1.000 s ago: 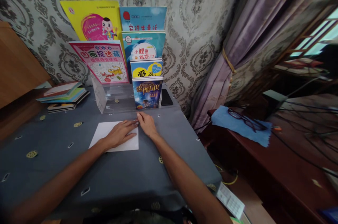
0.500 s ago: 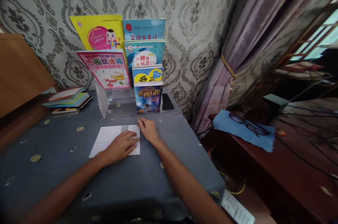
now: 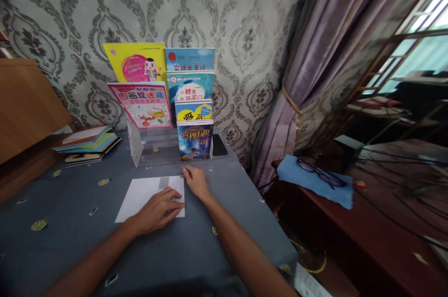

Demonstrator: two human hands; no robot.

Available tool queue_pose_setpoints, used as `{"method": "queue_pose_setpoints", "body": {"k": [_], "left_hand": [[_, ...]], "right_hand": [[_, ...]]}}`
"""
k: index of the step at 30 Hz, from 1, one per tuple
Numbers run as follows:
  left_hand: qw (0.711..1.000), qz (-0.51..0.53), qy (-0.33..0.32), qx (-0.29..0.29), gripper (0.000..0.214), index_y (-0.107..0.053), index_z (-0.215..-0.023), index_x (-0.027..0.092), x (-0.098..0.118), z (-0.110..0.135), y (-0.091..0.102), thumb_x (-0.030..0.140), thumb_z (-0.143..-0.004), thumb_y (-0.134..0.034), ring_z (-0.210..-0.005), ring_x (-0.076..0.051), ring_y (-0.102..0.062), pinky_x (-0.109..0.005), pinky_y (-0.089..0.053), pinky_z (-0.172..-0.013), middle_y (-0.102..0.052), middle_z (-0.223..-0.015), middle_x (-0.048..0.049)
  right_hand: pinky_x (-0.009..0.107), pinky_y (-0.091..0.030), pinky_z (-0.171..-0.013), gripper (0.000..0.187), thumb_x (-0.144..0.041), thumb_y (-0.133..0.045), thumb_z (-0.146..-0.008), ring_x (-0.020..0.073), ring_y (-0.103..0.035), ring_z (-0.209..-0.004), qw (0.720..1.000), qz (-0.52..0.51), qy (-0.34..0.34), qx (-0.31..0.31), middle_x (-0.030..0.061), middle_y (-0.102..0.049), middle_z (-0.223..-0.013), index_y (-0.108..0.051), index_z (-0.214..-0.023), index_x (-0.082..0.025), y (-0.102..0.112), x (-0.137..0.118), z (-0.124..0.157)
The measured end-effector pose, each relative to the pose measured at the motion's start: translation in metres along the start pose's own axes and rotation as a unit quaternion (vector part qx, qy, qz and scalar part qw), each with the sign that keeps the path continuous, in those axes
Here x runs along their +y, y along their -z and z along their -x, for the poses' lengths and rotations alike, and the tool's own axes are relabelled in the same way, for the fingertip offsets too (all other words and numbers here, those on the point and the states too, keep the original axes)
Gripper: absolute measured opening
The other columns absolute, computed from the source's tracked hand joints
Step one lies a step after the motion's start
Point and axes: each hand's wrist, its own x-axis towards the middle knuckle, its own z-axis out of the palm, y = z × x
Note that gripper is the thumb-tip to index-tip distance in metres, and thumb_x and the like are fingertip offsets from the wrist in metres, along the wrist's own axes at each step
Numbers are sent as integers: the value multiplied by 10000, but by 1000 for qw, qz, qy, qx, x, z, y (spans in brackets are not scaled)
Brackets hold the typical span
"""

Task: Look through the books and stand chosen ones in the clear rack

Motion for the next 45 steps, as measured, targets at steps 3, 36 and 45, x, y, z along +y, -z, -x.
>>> {"method": "queue_pose_setpoints", "body": {"k": [3, 36, 45], "left_hand": [[1000, 3, -6, 2, 260, -722, -1065, 235, -3, 0, 0, 249, -977, -479, -1015, -208, -586, -340, -500, -867, -646, -1065, -77], [1000, 11, -22, -16, 266, -703, -1115, 254, -6, 0, 6, 239, -966, -483, -1034, -208, -584, -335, -487, -878, -642, -1105, -70], [1000, 20, -17, -15, 274, -702, -1126, 269, -7, 1, 3, 253, -975, -474, -1035, -204, -576, -327, -475, -878, -639, -1106, -64]], "right_hand": [[316, -544, -815, 276, -261, -442, -957, 223, -748, -900, 1000, -7, -1, 4, 75, -786, -898, -701, -1025, -196, -1, 3, -1], [295, -546, -778, 304, -279, -437, -935, 227, -750, -879, 1000, 0, 2, 13, 71, -784, -877, -717, -1014, -189, -4, 9, -6], [299, -544, -780, 301, -280, -440, -935, 231, -750, -879, 1000, -12, 4, 15, 85, -783, -879, -713, -1005, -175, -5, 7, -5]]}}
